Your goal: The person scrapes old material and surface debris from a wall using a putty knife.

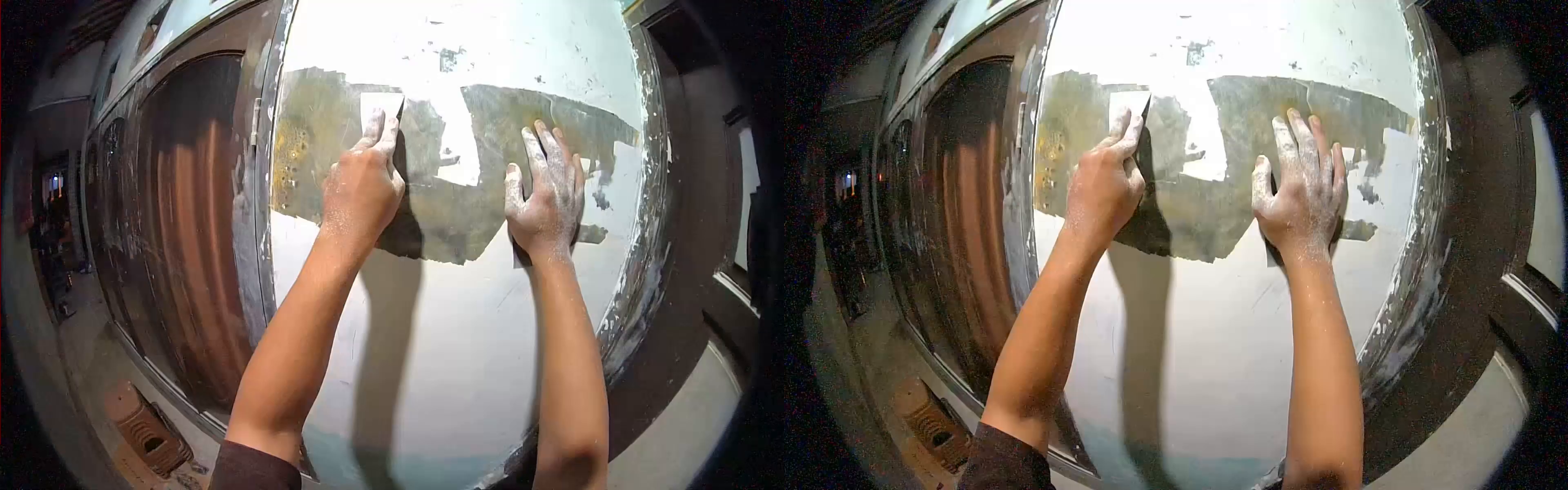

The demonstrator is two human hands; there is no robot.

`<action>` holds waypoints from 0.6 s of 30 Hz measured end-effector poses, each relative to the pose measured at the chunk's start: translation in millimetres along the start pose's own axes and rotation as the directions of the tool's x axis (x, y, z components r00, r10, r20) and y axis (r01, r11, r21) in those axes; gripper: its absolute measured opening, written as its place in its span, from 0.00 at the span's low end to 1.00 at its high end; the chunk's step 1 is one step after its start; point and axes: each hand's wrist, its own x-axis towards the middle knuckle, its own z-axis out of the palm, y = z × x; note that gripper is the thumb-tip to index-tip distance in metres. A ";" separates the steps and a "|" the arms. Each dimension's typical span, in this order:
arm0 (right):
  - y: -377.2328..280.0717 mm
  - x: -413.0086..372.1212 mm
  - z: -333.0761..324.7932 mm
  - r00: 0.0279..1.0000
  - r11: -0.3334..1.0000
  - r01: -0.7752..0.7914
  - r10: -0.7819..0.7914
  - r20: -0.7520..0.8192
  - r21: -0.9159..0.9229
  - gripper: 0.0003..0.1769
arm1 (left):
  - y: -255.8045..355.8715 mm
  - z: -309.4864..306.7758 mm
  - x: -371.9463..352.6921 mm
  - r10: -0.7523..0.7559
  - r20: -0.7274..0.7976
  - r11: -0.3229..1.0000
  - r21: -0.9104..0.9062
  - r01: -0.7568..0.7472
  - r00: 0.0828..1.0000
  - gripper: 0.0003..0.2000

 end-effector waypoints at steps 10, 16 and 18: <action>1.1 -0.4 -0.2 1.000 1.000 0.005 -0.005 -0.005 -0.011 0.29 | -5.0 3.0 -10.2 0.056 -0.040 0.998 0.001 -0.056 0.998 0.27; 1.0 0.1 -0.2 1.000 1.000 0.009 -0.009 -0.011 -0.003 0.29 | 5.6 -6.5 3.8 -0.005 0.025 1.000 0.016 0.005 1.000 0.28; 1.9 -0.1 0.9 1.000 1.000 0.003 -0.003 -0.016 -0.002 0.29 | 2.3 -2.8 4.9 0.033 -0.009 0.999 -0.022 -0.033 0.999 0.29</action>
